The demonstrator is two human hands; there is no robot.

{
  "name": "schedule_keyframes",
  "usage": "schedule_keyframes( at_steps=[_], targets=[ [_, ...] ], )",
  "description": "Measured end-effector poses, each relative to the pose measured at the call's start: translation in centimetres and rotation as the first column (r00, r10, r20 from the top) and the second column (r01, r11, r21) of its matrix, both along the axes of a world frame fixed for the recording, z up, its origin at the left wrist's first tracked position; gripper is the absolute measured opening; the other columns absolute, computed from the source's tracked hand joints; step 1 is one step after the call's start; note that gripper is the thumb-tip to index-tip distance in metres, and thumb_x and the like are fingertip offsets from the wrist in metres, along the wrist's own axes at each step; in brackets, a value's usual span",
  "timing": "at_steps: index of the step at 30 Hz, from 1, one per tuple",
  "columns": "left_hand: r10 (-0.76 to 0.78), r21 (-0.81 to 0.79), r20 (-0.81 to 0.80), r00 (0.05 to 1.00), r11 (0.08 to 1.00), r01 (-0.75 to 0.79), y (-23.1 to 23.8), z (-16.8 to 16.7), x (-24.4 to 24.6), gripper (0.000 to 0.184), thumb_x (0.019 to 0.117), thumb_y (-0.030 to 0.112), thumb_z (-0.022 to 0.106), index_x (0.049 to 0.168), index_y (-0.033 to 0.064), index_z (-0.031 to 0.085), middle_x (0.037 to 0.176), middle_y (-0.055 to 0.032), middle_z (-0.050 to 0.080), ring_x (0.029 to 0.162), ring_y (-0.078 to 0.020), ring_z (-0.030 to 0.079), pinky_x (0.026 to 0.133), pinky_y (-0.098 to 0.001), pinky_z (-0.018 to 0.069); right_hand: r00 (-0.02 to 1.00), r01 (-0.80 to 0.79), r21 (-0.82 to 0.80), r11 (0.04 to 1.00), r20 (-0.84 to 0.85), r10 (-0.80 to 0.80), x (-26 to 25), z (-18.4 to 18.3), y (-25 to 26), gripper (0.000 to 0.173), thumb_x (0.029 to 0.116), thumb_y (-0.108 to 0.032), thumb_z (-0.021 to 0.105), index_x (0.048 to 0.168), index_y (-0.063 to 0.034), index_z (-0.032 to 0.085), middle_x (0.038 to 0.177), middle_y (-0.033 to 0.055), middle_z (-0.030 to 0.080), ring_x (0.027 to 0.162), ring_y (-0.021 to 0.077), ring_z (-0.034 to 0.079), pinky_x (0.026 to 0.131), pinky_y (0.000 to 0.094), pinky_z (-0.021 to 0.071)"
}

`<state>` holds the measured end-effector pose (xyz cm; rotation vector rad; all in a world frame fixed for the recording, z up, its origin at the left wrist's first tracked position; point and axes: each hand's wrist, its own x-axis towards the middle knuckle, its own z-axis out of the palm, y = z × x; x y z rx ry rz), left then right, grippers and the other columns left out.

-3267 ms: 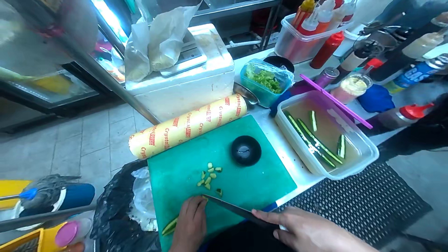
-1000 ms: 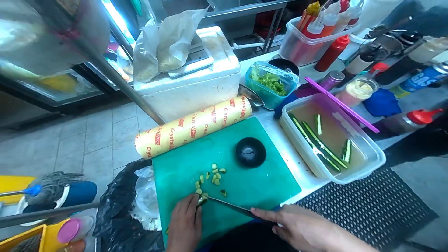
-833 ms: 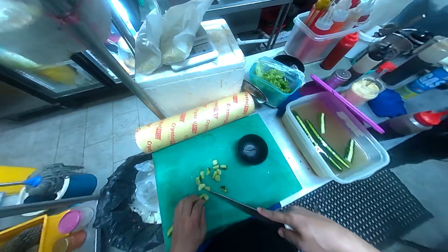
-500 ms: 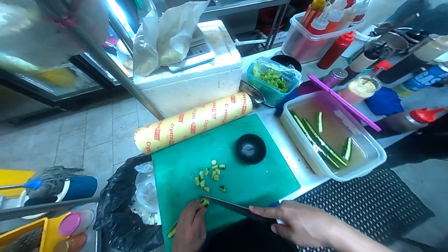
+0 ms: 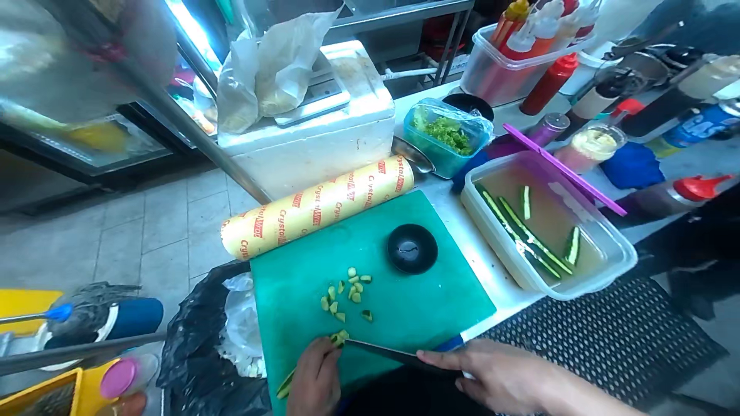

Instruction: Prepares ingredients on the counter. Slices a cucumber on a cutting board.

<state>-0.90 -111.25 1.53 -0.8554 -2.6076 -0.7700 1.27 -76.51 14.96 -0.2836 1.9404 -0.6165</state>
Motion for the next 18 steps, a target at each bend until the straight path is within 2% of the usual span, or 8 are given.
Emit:
schedule_keyframes(
  at_steps=[4,6,7,9,11,13,15,18],
  targets=[
    [-0.007,-0.004,-0.037,0.999,1.0,0.007,-0.1,-0.3,-2.7,0.016,0.0962,0.01,0.057,0.097,0.0063,0.073,0.106,-0.0124,0.07,0.111,-0.0264,0.067,0.1,-0.0392,0.0552,0.993,0.003,-0.003,1.0,-0.117,-0.003,-0.7,-0.9,-0.6,0.062,0.1073,-0.028,0.05,0.16,-0.0484,0.026,0.105,0.0194,0.072,0.098,0.0416,0.069,0.088,0.0638,0.0524],
    [-0.027,0.002,-0.062,0.998,1.0,0.027,0.1,-0.5,-4.7,0.018,0.097,0.009,0.056,0.097,0.0057,0.073,0.106,-0.0122,0.07,0.11,-0.0264,0.068,0.098,-0.039,0.0565,0.985,0.013,0.014,1.0,-0.175,-0.011,-1.3,-1.5,-0.8,0.062,0.1072,-0.028,0.049,0.161,-0.0482,0.026,0.106,0.0193,0.072,0.1,0.042,0.069,0.09,0.0642,0.0516],
    [-0.033,0.004,-0.057,0.998,0.999,0.033,0.2,-0.4,-5.4,0.018,0.0976,0.01,0.056,0.1,0.0056,0.073,0.108,-0.012,0.07,0.111,-0.0259,0.067,0.099,-0.0387,0.0564,0.981,0.018,0.019,1.0,-0.195,-0.014,-1.5,-1.7,-0.8,0.061,0.1072,-0.029,0.049,0.161,-0.0481,0.026,0.108,0.019,0.072,0.101,0.0419,0.068,0.091,0.0641,0.0513],
    [-0.004,-0.014,-0.001,1.0,1.0,0.004,0.5,0.2,-5.8,0.025,0.0999,0.017,0.055,0.113,0.0053,0.072,0.119,-0.0131,0.069,0.116,-0.0259,0.066,0.101,-0.0391,0.0554,0.979,0.035,0.026,0.999,-0.201,-0.029,-1.6,-1.6,-0.5,0.061,0.1074,-0.03,0.049,0.161,-0.0475,0.025,0.111,0.0188,0.072,0.102,0.0413,0.068,0.092,0.0629,0.0513],
    [0.091,-0.078,0.033,0.995,0.993,-0.088,0.7,0.8,-5.0,0.033,0.1001,0.023,0.053,0.121,0.0059,0.073,0.127,-0.0127,0.069,0.119,-0.0287,0.065,0.101,-0.0459,0.0541,0.983,0.063,0.022,0.998,-0.173,-0.058,-1.3,-0.7,-0.1,0.061,0.1074,-0.03,0.05,0.161,-0.0466,0.026,0.108,0.0202,0.072,0.099,0.0416,0.069,0.089,0.0624,0.0523],
    [0.161,-0.135,0.031,0.986,0.978,-0.156,0.7,1.0,-4.0,0.032,0.1001,0.027,0.052,0.112,0.0101,0.076,0.122,-0.0089,0.071,0.114,-0.0296,0.066,0.097,-0.0505,0.0532,0.986,0.083,-0.003,0.997,-0.146,-0.083,-0.7,0.0,0.0,0.06,0.1076,-0.03,0.05,0.161,-0.0463,0.027,0.105,0.0201,0.072,0.096,0.0405,0.069,0.087,0.0615,0.0537],
    [0.162,-0.14,0.017,0.987,0.978,-0.158,0.7,1.0,-2.9,0.027,0.0988,0.027,0.055,0.102,0.012,0.077,0.118,-0.0083,0.072,0.112,-0.0294,0.067,0.095,-0.0502,0.0542,0.989,0.077,-0.024,0.997,-0.122,-0.08,-0.2,0.5,-0.1,0.061,0.1078,-0.03,0.049,0.161,-0.0466,0.026,0.105,0.0198,0.072,0.095,0.04,0.069,0.086,0.0616,0.0537],
    [0.145,-0.1,-0.019,0.989,0.984,-0.146,0.7,0.8,-2.2,0.022,0.098,0.02,0.055,0.102,0.013,0.076,0.114,-0.0074,0.072,0.109,-0.0275,0.067,0.094,-0.0471,0.0539,0.993,0.062,-0.028,0.998,-0.098,-0.065,-0.3,1.0,-0.6,0.061,0.1076,-0.03,0.05,0.161,-0.0476,0.026,0.105,0.0194,0.072,0.095,0.0406,0.069,0.085,0.0628,0.0538]
  ],
)
